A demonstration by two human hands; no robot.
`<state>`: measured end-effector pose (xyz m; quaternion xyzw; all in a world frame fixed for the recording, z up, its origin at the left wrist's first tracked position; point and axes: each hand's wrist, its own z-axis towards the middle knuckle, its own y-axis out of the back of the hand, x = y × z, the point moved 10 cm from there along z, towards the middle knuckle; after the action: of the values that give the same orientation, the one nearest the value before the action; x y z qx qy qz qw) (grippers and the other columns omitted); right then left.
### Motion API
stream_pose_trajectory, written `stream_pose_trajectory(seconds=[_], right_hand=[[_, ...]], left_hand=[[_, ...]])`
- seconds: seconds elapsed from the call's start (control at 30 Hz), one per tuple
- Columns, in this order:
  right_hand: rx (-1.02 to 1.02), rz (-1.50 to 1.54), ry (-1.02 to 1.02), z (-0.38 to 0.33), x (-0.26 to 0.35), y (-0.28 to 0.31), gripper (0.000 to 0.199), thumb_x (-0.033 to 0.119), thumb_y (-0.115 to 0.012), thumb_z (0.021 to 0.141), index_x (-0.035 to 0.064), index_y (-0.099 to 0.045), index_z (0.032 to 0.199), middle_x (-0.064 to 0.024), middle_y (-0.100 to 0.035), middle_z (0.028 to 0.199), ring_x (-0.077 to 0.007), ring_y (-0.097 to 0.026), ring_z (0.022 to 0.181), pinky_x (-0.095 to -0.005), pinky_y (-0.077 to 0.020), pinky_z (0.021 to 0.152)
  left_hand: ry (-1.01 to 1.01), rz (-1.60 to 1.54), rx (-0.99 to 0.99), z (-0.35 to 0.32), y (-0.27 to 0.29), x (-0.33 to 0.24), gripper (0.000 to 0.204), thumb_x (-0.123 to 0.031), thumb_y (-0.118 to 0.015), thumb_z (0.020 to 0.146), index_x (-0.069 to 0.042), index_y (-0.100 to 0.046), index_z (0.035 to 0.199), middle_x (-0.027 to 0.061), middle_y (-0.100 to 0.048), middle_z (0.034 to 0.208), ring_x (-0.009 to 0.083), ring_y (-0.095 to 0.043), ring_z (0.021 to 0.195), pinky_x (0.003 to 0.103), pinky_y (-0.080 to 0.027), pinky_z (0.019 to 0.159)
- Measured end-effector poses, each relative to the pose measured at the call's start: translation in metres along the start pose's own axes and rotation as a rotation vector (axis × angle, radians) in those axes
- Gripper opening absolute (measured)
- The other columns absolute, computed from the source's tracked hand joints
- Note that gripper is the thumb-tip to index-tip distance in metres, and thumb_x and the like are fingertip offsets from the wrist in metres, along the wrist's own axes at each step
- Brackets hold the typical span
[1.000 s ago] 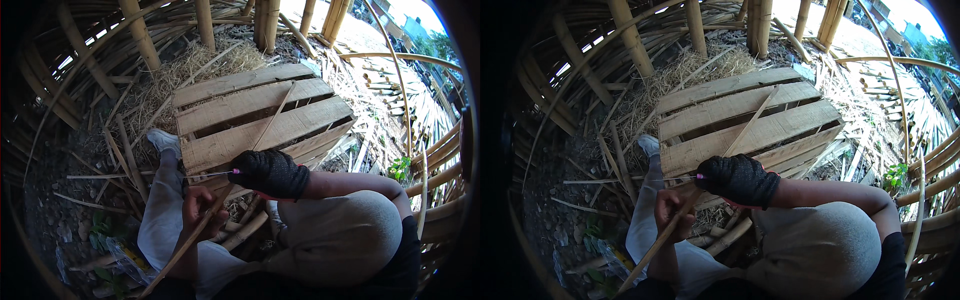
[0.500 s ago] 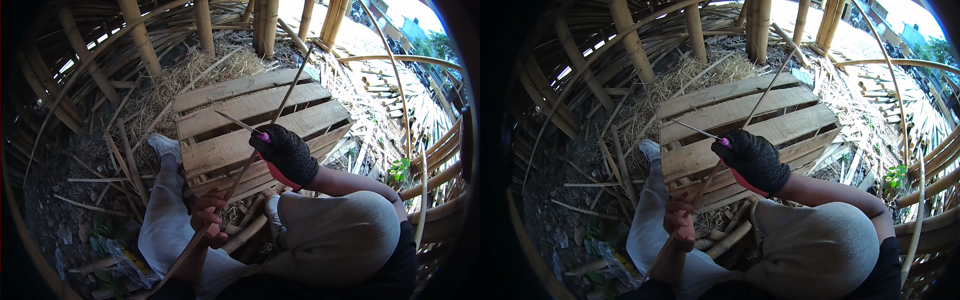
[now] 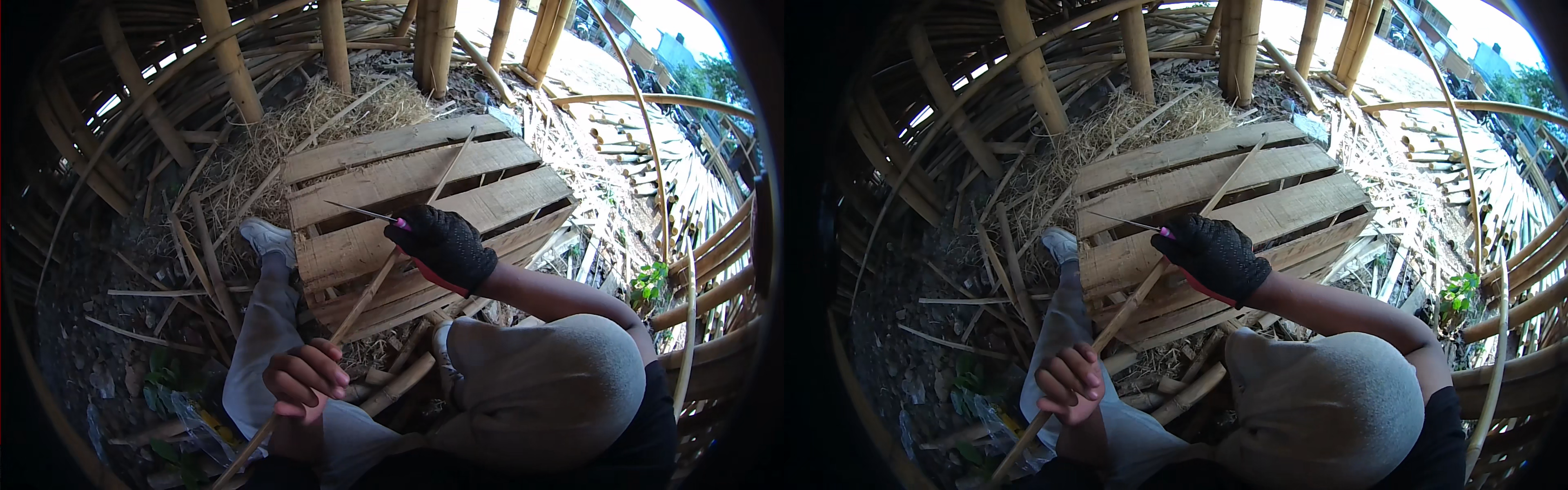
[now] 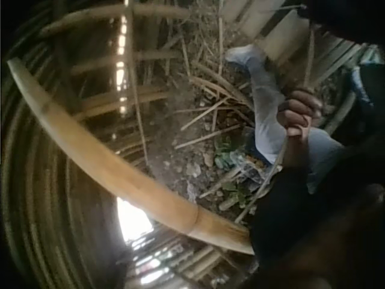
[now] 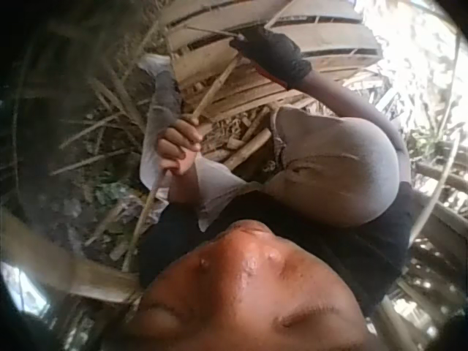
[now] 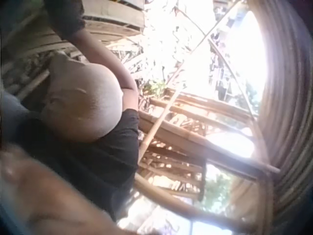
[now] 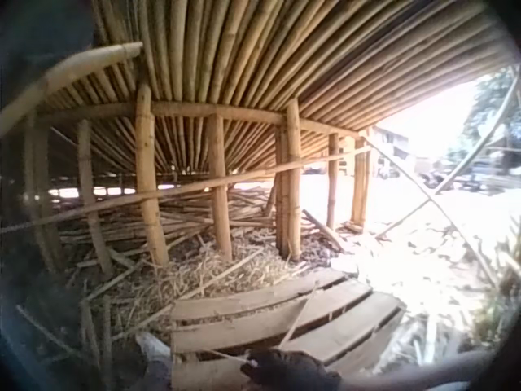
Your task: The person sits on the ground and uses a knife to shave and smooth a long bamboo stick held in the left hand. The person repeatedly scrapes along the length of the bamboo, removing thin strips and refining its surface.
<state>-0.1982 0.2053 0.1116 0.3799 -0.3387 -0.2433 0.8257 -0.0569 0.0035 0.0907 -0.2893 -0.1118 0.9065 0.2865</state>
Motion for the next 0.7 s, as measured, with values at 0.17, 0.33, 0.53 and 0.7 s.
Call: stream_pose_trajectory(seconds=[0.17, 0.33, 0.53, 0.7], right_hand=[[0.049, 0.062, -0.116, 0.016, 0.003, -0.001, 0.022, 0.031, -0.065, 0.098, 0.0110, -0.069, 0.107, -0.0106, -0.069, 0.086, -0.0315, -0.070, 0.081, -0.0411, -0.0552, 0.069], [-0.019, -0.030, -0.037, 0.025, 0.022, 0.021, 0.028, 0.036, -0.059, 0.100, 0.0138, -0.069, 0.114, -0.0118, -0.072, 0.099, -0.0335, -0.070, 0.093, -0.0446, -0.0560, 0.079], [0.195, -0.466, 0.002, 0.055, -0.026, 0.015, 0.036, 0.036, -0.053, 0.103, 0.0189, -0.061, 0.134, -0.0104, -0.073, 0.101, -0.0285, -0.072, 0.092, -0.0440, -0.0569, 0.075], [0.281, -0.765, 0.266, 0.089, -0.051, -0.005, 0.052, 0.012, -0.057, 0.094, 0.0184, -0.052, 0.145, -0.0132, -0.063, 0.093, -0.0313, -0.068, 0.078, -0.0393, -0.0576, 0.065]], left_hand=[[-0.177, 0.207, 0.067, 0.010, -0.010, -0.018, 0.070, -0.047, -0.042, 0.108, -0.014, -0.030, 0.048, -0.0032, -0.033, 0.043, 0.0131, -0.034, 0.039, 0.031, -0.031, 0.051], [-0.154, 0.263, 0.057, 0.015, -0.003, -0.031, 0.068, -0.039, -0.043, 0.109, -0.014, -0.029, 0.047, -0.0029, -0.031, 0.041, 0.0136, -0.033, 0.037, 0.031, -0.031, 0.051], [-0.131, 0.203, 0.070, 0.009, 0.011, -0.011, 0.066, -0.031, -0.044, 0.107, -0.014, -0.029, 0.046, -0.0025, -0.030, 0.041, 0.0139, -0.034, 0.037, 0.030, -0.031, 0.050], [-0.147, 0.171, 0.071, 0.005, 0.017, -0.005, 0.065, -0.029, -0.043, 0.107, -0.014, -0.029, 0.045, -0.0020, -0.031, 0.041, 0.0139, -0.035, 0.038, 0.030, -0.032, 0.049]])
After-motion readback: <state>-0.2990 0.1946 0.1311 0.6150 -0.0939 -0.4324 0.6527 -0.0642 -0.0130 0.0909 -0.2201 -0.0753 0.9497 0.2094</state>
